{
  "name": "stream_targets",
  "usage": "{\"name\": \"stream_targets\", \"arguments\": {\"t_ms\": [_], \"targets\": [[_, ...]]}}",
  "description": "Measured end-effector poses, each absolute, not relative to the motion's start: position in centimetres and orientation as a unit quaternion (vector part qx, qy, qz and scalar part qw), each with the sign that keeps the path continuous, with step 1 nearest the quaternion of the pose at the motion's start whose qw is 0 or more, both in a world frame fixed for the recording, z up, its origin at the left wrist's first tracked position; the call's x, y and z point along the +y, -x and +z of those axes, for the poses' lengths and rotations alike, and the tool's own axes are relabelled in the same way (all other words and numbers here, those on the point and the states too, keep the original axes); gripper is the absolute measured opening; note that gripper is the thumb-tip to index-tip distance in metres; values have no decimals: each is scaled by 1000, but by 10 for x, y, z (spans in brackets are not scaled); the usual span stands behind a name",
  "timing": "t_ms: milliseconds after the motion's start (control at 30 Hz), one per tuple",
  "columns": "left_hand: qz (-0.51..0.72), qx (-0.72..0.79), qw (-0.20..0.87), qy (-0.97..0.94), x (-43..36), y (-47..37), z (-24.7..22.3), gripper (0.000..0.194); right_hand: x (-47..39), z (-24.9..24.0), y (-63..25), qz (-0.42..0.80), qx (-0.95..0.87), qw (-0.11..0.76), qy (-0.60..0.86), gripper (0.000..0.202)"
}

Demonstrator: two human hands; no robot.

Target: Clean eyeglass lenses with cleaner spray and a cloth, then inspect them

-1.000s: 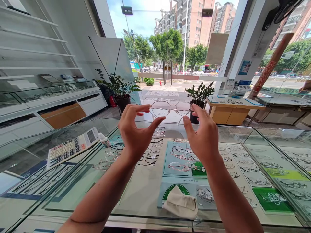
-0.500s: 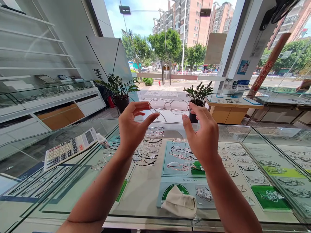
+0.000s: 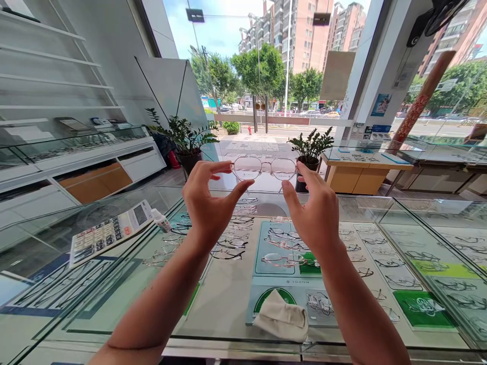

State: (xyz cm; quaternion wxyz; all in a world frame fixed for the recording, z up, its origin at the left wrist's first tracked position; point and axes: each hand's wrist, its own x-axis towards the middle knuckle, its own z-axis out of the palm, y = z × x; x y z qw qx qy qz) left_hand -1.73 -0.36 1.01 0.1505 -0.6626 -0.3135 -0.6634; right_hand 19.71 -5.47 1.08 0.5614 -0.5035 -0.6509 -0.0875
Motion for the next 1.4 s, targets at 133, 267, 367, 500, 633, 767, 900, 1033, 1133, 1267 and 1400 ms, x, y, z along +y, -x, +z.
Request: {"name": "stream_targets", "arguments": {"t_ms": [133,267,367,500,633,767,900,1033,1133,1267,1400], "targets": [[-664,-309,157,662,-4,16,10,45,-54,11,-197,-86,-650,560,507,52],[-664,-314,147,662,-4,16,10,45,-55,11,-198,-88,-647,561,509,52],[-669,-307,142,662,-2,16,10,45,-56,11,-197,-85,-650,566,500,52],[-676,-296,145,659,1,16,9,45,-57,11,-196,-83,-652,575,488,53],[-683,-302,103,657,4,18,8,46,-56,10,-197,-96,-654,586,469,50],[-687,-315,4,654,9,21,8,46,-57,11,-198,-104,-657,598,447,46],[-689,-318,-3,651,10,21,8,46,-57,11,-198,-95,-656,593,458,46],[-689,-305,89,651,4,17,7,47,-55,10,-197,-73,-651,577,488,48],[-685,-296,131,653,0,15,8,47,-53,10,-197,-70,-646,574,497,48],[-683,-289,142,656,0,15,8,47,-53,9,-196,-71,-641,577,502,50],[-703,-270,83,653,17,20,5,48,-53,7,-194,-81,-657,582,473,54]]}}
